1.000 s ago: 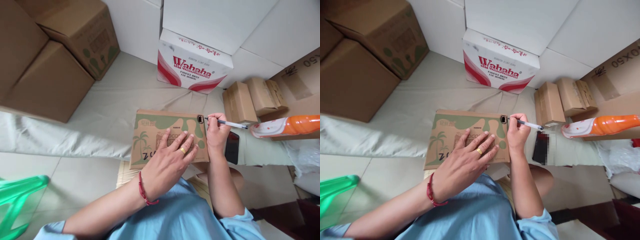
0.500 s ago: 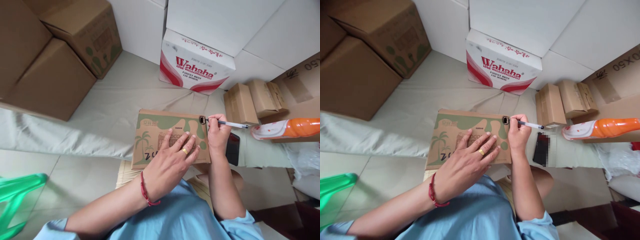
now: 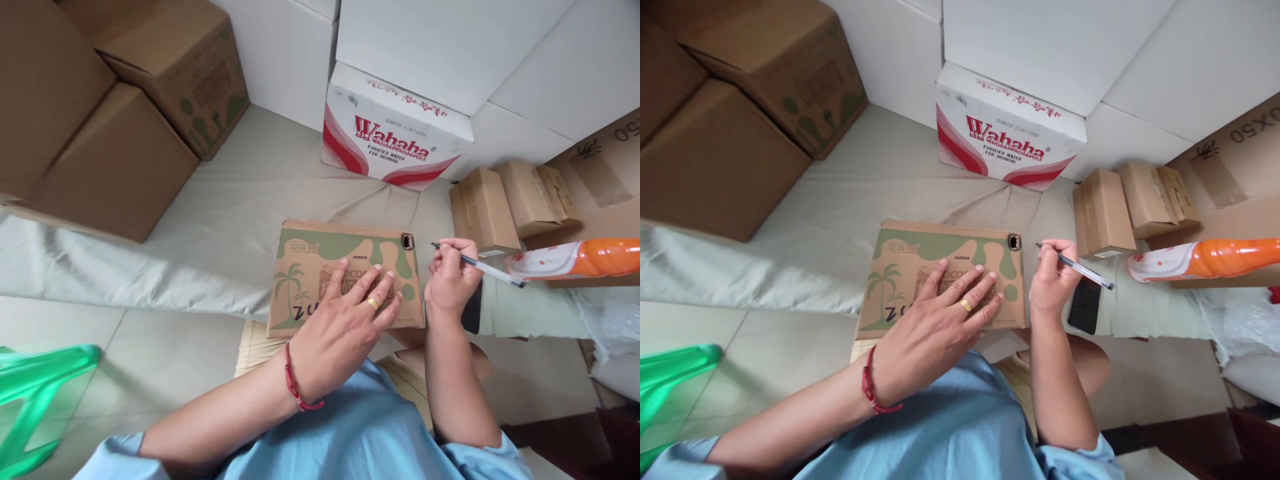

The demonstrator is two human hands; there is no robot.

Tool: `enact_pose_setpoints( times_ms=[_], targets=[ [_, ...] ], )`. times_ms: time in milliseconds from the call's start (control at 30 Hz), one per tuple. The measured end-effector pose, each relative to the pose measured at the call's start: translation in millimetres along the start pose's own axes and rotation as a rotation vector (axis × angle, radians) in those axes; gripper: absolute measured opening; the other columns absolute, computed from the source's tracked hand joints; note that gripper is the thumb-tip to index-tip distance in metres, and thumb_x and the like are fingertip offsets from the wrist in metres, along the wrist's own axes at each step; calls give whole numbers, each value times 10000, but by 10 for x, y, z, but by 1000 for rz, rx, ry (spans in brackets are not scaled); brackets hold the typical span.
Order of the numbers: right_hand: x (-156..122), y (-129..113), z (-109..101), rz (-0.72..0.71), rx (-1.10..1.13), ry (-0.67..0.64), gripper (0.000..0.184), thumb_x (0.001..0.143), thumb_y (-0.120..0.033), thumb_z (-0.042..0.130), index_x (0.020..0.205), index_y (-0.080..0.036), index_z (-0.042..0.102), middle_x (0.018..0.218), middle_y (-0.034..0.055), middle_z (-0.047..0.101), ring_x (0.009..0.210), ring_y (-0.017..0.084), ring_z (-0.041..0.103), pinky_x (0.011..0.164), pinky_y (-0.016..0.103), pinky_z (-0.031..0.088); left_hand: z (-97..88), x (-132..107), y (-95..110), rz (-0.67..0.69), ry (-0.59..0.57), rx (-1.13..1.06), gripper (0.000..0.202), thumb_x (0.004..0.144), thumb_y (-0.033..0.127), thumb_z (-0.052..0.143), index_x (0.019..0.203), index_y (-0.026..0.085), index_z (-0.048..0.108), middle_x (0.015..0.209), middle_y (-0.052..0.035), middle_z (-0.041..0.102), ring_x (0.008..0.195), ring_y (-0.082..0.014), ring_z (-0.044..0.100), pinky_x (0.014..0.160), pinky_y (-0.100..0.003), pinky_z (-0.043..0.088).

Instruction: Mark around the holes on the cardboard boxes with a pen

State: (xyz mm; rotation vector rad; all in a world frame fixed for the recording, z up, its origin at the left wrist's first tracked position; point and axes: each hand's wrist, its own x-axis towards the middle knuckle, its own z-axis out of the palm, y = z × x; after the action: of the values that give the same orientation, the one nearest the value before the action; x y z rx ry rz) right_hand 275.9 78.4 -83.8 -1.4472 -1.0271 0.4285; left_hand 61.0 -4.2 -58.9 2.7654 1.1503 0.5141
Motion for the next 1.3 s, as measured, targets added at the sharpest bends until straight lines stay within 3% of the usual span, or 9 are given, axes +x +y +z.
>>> enact_pose_setpoints(
  times_ms=[133,267,400,533,633,733,833,1067,1300],
  targets=[
    [105,330,-329,-39,-312,-64,271,1035,-456,558,1151,-222,633,872,6,723,556,115,506,596,258,397,22,-17,1,2,15,6,455,1097,266,586,1549,212,596,1707,-112,557,1586,-346,508,1333,-703,304],
    [187,722,-660,-69,-1000,-448,311,990,-209,484,1166,-180,739,980,111,772,818,210,671,727,300,439,26,-21,3,-2,15,15,466,1085,249,590,1549,212,598,1714,-114,548,1582,-347,515,1343,-701,298],
    [192,940,-767,-101,-1105,-600,468,945,-146,452,1309,-165,746,1184,168,747,958,260,680,769,334,449,14,-11,1,-4,7,16,463,1091,248,574,1553,218,594,1715,-108,547,1581,-343,518,1330,-708,321],
    [241,1035,-916,-170,-1062,-492,613,966,-290,485,1558,-161,580,1248,170,721,1096,310,645,951,419,507,-3,-7,11,-13,-9,16,459,1097,267,580,1554,228,595,1712,-101,552,1593,-335,505,1335,-701,323],
    [251,1117,-1222,-155,-1089,-275,718,953,-412,523,1572,-50,513,1347,265,679,1274,404,580,1147,587,428,-8,-9,18,-16,-11,13,467,1083,276,617,1547,232,605,1707,-100,559,1594,-333,505,1350,-692,305],
    [156,1214,-1579,-10,-1167,-53,913,935,-562,588,1613,25,417,1480,377,578,1397,499,524,1202,688,351,-6,-7,17,-17,-2,10,473,1074,277,638,1544,223,612,1702,-109,564,1576,-343,528,1349,-698,305],
    [1,1287,-1794,200,-1190,-19,1099,892,-687,634,1629,79,355,1495,442,545,1397,550,540,1196,691,364,-3,0,11,-18,11,1,461,1066,262,644,1524,214,633,1693,-118,573,1554,-354,554,1341,-706,319],
    [-127,1261,-1711,324,-1236,-76,1064,901,-688,672,1634,31,393,1426,393,629,1325,535,594,1137,632,436,-16,8,15,-10,16,36,432,1082,255,612,1510,212,650,1680,-116,587,1528,-376,585,1296,-735,385],
    [4,1219,-1682,432,-1265,-45,916,851,-724,722,1453,-40,630,1518,355,555,1443,522,493,1224,607,387,-18,13,41,-17,6,65,430,1090,257,599,1516,222,650,1685,-108,582,1529,-359,591,1298,-717,407]
  ],
)
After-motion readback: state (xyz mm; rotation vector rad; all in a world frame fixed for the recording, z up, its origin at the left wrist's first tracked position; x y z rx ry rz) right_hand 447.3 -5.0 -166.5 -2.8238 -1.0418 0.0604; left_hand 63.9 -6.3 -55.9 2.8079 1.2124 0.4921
